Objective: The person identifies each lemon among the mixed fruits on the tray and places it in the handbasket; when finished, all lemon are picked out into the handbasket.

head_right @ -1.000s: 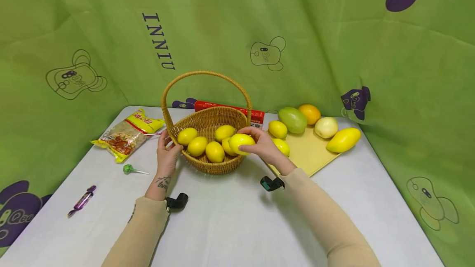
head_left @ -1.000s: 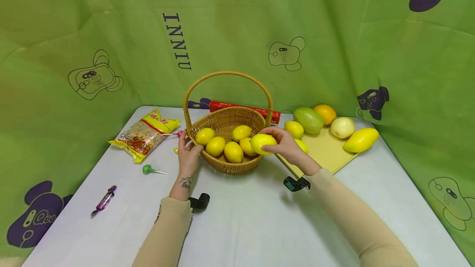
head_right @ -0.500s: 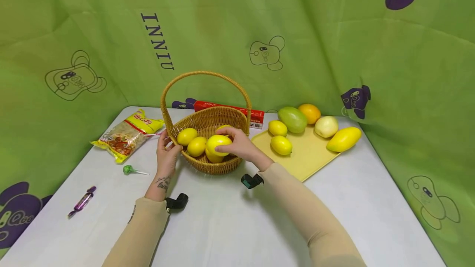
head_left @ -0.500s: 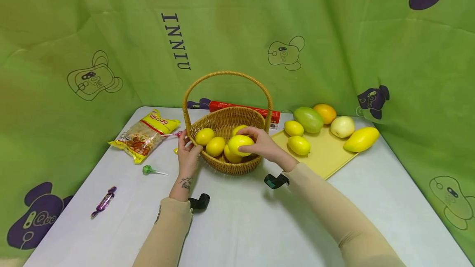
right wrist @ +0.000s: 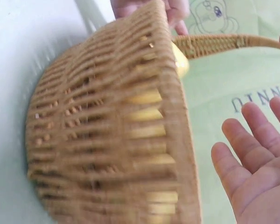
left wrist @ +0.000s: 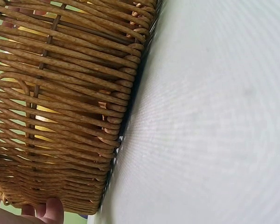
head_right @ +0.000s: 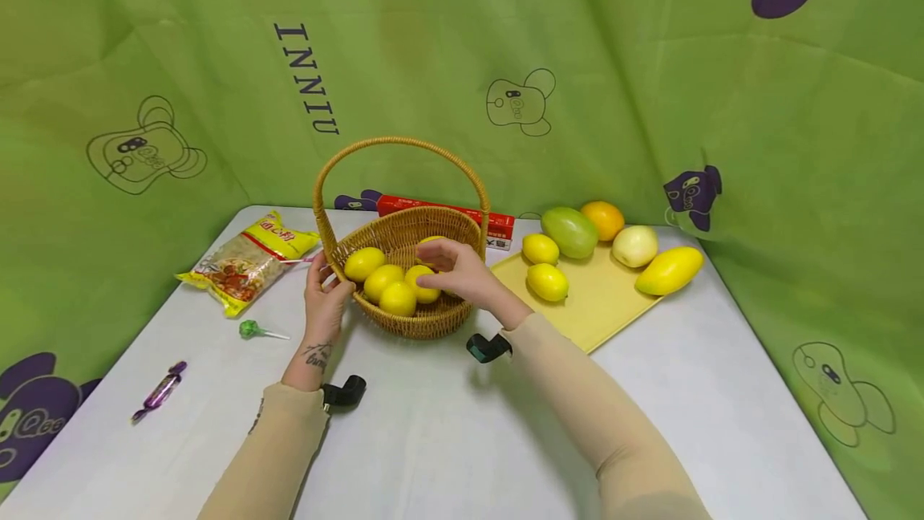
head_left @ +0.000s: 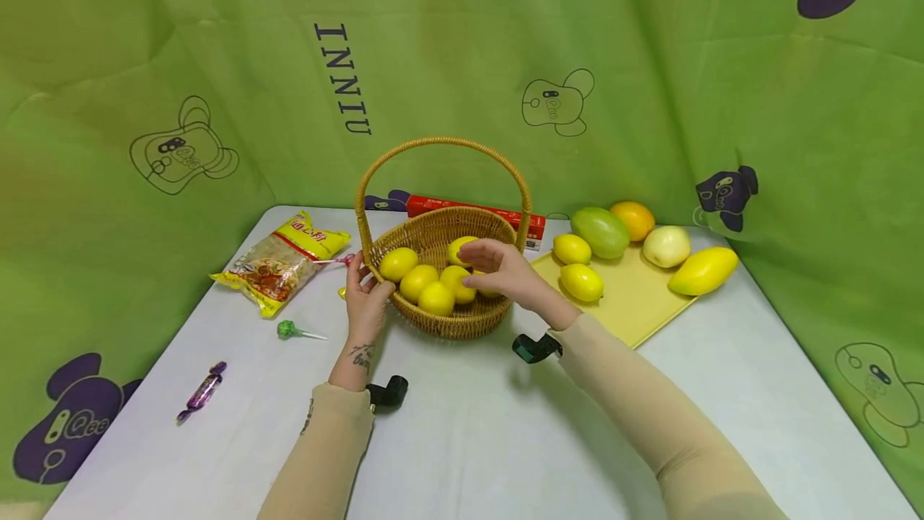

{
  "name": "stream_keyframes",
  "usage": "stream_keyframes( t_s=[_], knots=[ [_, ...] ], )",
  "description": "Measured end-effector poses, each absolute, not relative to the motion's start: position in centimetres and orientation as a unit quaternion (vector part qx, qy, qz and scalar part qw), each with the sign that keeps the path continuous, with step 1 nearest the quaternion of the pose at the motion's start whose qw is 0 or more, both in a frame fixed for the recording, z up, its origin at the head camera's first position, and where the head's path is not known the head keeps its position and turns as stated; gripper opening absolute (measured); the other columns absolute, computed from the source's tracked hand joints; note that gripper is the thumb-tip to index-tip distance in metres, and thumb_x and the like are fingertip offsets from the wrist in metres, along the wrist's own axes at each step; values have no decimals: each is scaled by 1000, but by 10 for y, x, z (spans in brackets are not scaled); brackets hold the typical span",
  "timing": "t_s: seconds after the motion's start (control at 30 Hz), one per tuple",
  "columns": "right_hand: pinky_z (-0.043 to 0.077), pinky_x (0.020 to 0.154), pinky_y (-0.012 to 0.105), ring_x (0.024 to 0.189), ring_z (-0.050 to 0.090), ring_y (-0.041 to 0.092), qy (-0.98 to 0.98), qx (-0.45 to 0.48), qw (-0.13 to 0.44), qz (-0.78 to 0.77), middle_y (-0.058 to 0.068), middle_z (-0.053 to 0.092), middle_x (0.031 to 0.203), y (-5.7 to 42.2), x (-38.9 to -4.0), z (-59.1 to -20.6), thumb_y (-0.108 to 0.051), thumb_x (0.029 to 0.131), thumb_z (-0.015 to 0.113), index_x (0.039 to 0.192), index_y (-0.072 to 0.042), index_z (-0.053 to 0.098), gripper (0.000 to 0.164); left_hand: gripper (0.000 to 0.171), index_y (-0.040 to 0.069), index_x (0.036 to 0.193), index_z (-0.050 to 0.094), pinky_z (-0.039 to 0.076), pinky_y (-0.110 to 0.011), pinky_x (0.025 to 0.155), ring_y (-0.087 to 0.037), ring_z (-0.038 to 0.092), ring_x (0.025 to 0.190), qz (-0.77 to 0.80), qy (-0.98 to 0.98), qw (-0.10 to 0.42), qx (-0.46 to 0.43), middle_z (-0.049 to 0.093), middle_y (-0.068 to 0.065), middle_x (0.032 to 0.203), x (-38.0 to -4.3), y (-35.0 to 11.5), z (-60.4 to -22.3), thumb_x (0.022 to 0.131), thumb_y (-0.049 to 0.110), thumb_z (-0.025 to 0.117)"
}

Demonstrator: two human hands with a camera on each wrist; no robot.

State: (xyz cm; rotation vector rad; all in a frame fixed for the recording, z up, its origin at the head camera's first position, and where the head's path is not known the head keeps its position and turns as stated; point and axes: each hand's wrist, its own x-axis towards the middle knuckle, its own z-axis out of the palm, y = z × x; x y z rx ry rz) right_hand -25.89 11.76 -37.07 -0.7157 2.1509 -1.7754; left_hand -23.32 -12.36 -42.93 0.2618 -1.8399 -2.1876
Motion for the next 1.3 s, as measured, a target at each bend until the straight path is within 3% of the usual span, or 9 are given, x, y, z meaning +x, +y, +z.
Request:
stream_keyframes(
  t_s=[0.17,0.3,0.43,0.6,0.73,0.8,1.0,1.2,1.3],
  knots=[
    [35,104,45,121,46,39,727,-237,105,-636,27,50,127,144,-253,-368,0,80,64,122,5,51,44,77,18,144,27,44,-15,72,-29,43,112,-753,-638,135,92,35,-20,133,-233,-123,-428,75,-8,50],
    [36,102,48,119,47,38,717,-236,79,-651,17,56,121,174,-251,-371,1,79,65,122,10,48,47,77,17,144,27,44,-16,72,-29,43,112,-751,-639,136,94,35,-21,133,-233,-123,-427,75,-8,50],
    [41,99,40,111,56,21,724,-227,42,-650,-1,61,113,210,-257,-384,2,79,65,123,11,46,48,78,18,144,27,44,-15,72,-29,43,112,-751,-639,134,100,35,-20,133,-232,-123,-427,75,-8,50],
    [44,95,27,105,57,8,743,-195,12,-640,-7,61,111,250,-265,-401,5,80,64,123,13,44,48,78,18,144,27,44,-15,72,-30,43,113,-753,-636,133,101,34,-20,134,-232,-123,-426,75,-8,50],
    [39,101,38,111,53,10,780,-154,4,-606,-16,59,109,271,-267,-408,-1,81,66,124,10,46,49,78,18,144,28,44,-15,72,-30,43,113,-755,-634,135,98,34,-21,133,-232,-123,-426,75,-9,49],
    [34,104,46,116,49,16,794,-138,4,-592,-13,58,111,277,-268,-411,-4,81,66,125,8,46,50,78,18,144,28,44,-15,72,-29,43,112,-756,-634,136,96,34,-21,133,-232,-122,-426,74,-9,49],
    [28,106,51,125,37,38,805,-101,35,-584,26,43,133,284,-273,-422,-4,80,68,130,8,41,58,77,17,144,28,44,-15,71,-29,44,111,-755,-634,140,92,35,-21,132,-232,-123,-427,75,-9,49],
    [40,97,32,123,39,40,843,-76,68,-528,26,38,138,281,-276,-428,-8,77,71,134,7,36,68,78,17,144,27,44,-15,71,-30,43,112,-754,-636,137,90,34,-21,133,-231,-123,-427,75,-8,50],
    [39,91,25,120,41,38,851,-72,69,-515,26,39,137,279,-276,-429,-7,76,71,133,8,38,68,78,17,145,26,44,-15,71,-30,43,112,-754,-636,138,89,34,-21,133,-231,-122,-427,75,-8,50]
  ],
)
